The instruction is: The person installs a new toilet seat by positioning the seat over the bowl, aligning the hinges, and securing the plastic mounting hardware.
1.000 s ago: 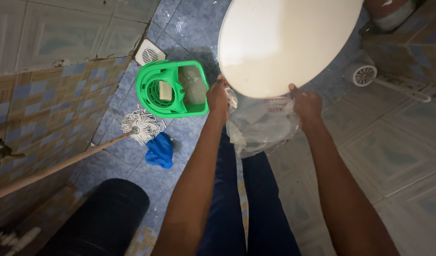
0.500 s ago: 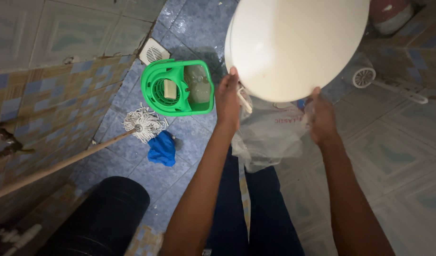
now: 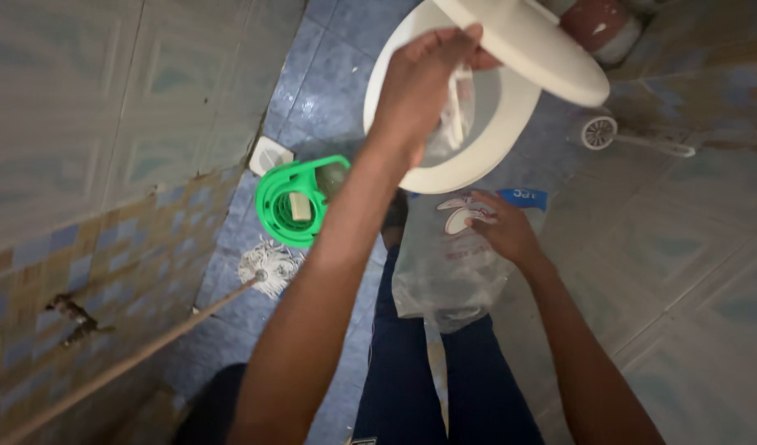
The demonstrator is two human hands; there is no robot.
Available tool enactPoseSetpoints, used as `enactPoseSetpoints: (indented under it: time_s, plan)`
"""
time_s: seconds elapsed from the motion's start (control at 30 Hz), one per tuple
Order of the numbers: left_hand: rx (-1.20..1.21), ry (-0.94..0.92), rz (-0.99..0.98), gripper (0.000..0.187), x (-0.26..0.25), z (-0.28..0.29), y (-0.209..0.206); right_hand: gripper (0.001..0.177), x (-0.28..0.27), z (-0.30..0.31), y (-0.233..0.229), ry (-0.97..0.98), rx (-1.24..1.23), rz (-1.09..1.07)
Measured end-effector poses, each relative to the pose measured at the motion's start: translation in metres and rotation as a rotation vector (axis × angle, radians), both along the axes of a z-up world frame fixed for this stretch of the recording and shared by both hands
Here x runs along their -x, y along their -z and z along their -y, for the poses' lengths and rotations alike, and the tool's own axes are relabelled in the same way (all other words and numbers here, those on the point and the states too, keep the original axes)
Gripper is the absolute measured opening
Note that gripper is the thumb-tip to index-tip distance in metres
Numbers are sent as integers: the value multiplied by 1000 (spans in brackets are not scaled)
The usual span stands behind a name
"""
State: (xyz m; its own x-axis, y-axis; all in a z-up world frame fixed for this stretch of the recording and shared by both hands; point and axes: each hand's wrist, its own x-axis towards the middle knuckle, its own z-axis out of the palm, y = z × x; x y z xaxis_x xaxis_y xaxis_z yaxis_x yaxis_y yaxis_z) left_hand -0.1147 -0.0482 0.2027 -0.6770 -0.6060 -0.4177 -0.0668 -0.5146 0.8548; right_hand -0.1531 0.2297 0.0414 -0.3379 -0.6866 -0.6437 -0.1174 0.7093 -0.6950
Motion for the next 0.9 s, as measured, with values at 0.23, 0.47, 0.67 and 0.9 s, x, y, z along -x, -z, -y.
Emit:
enactPoseSetpoints:
  time_s: [0.23,0.47,0.67,0.9]
  plan:
    - [19,104,-102,19,46,40,1,37,-9,13,42,142,41,-46]
    - [17,100,0,23,65,51,23,73,56,7,-21,443,68,-768]
    - [91,157,-77,30,62,48,6,93,149,35,-115,-47,81,-976]
    - [196,140,-28,25,56,47,7,40,199,64,-151,-489,169,-1193]
